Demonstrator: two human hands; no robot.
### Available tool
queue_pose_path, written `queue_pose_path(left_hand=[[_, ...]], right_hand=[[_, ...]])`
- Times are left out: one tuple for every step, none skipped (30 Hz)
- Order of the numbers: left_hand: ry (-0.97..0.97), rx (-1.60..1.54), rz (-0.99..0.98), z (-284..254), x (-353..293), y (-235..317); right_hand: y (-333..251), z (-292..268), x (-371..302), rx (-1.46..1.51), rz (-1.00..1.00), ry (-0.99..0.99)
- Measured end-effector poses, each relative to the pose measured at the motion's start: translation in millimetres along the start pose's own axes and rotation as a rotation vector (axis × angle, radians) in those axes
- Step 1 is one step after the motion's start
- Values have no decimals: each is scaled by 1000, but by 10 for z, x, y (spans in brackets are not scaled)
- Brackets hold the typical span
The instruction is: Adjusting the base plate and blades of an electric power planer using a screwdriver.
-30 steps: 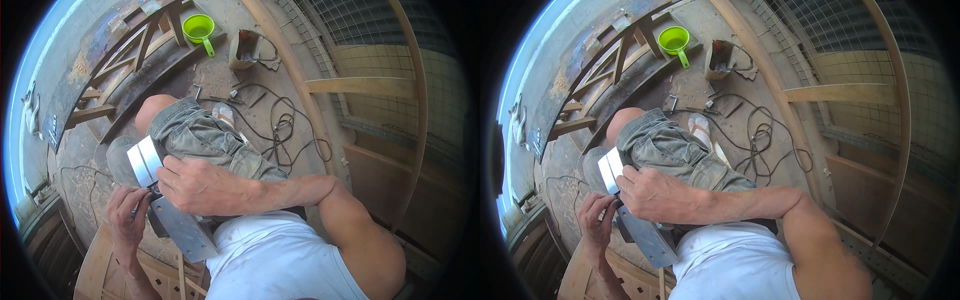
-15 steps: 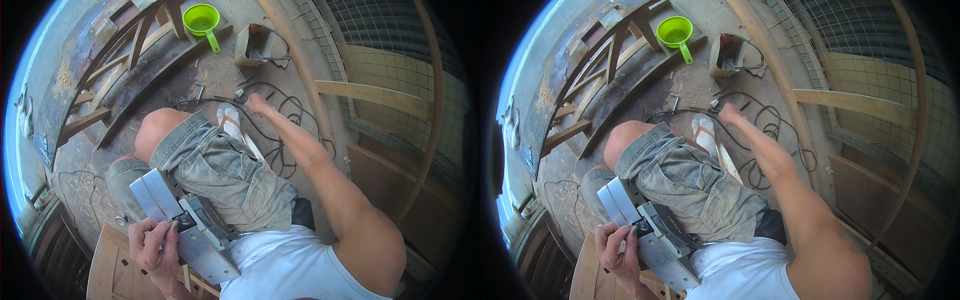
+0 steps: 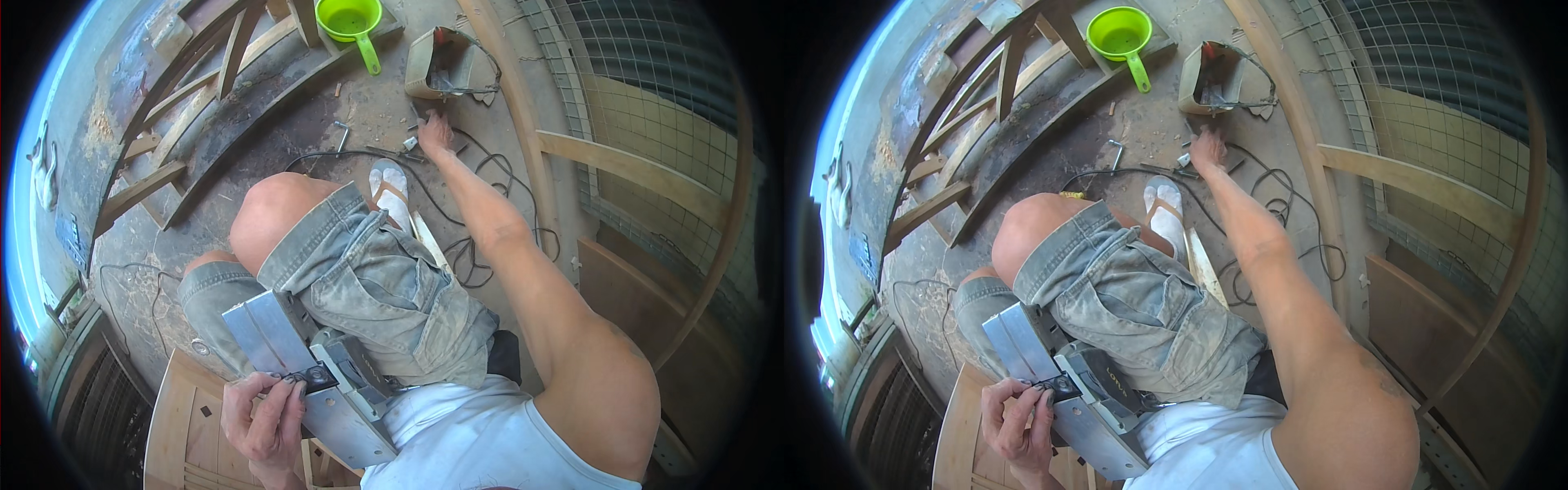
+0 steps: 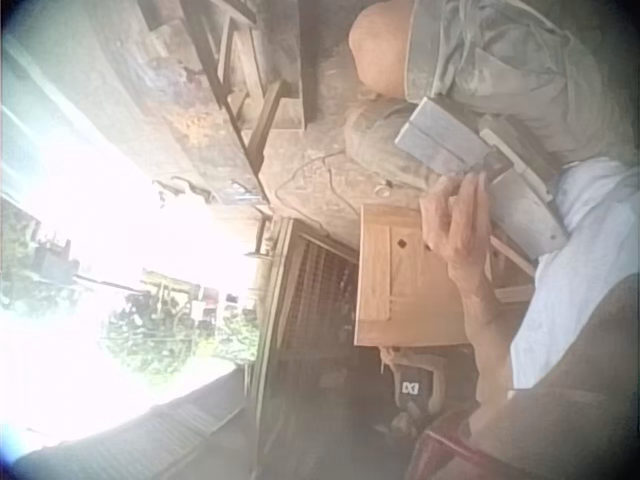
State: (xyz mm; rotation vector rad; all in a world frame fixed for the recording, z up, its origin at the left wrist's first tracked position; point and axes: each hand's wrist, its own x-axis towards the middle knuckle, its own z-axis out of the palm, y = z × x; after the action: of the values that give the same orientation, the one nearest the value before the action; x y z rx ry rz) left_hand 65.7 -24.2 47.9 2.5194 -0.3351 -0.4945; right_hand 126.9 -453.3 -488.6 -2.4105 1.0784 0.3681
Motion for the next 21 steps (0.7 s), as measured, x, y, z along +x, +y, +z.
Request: queue_pose_path(left_hand=[[13,19,9,-5,-7,18],[26,43,13,-6,-17,39],[37,57,-7,-3,-6,53],[41,36,30,28,27,62],[47,6,63,61,46,38],[68,-17,107,75,85,17],[90,-45,158,105,164,-22],[102,-42,179,124,195,-65],[109,-53,205,112,168,-89],[109,-14,128,75,121,-65],[133,-11,147,72,87,-57],[165,-27,199,109,83,-78],[182,-27,183,101,72,-64],[159,-21,158,63,28,-48],[134,-39,165,83,47,-79],[133,-56,178,93,49,-100],[144,-69,193,76,41,-109],[128,-91,205,86,61,-144],[113,-106,208,87,56,-168],[126,-112,221,96,42,-177],[136,-142,214,116,37,-188]], right_hand=[[-92,83,55,-80,-80,-43],[-181,180,75,-141,-91,-117],[-111,244,217,-178,-101,-130],[-17,260,378,-214,-114,-145],[231,176,582,-290,-145,-82],[358,52,763,-336,-194,-128],[510,-122,922,-286,-182,-155],[458,-124,884,-319,-246,-198],[394,-122,768,-389,-407,-92],[123,-82,505,-374,-536,-120],[-27,-121,245,-374,-573,-161],[-144,-254,66,-208,-543,-245],[-310,-395,-110,-35,-509,-326],[-491,-582,-389,171,-473,-480],[-504,-866,-595,349,-366,-585],[-469,-1114,-826,532,-255,-687],[-429,-1295,-1047,593,-219,-694],[-373,-1461,-1207,655,-187,-690],[-303,-1583,-1355,650,-200,-671],[-216,-1679,-1498,521,-200,-582],[-146,-1779,-1616,395,-199,-489]])
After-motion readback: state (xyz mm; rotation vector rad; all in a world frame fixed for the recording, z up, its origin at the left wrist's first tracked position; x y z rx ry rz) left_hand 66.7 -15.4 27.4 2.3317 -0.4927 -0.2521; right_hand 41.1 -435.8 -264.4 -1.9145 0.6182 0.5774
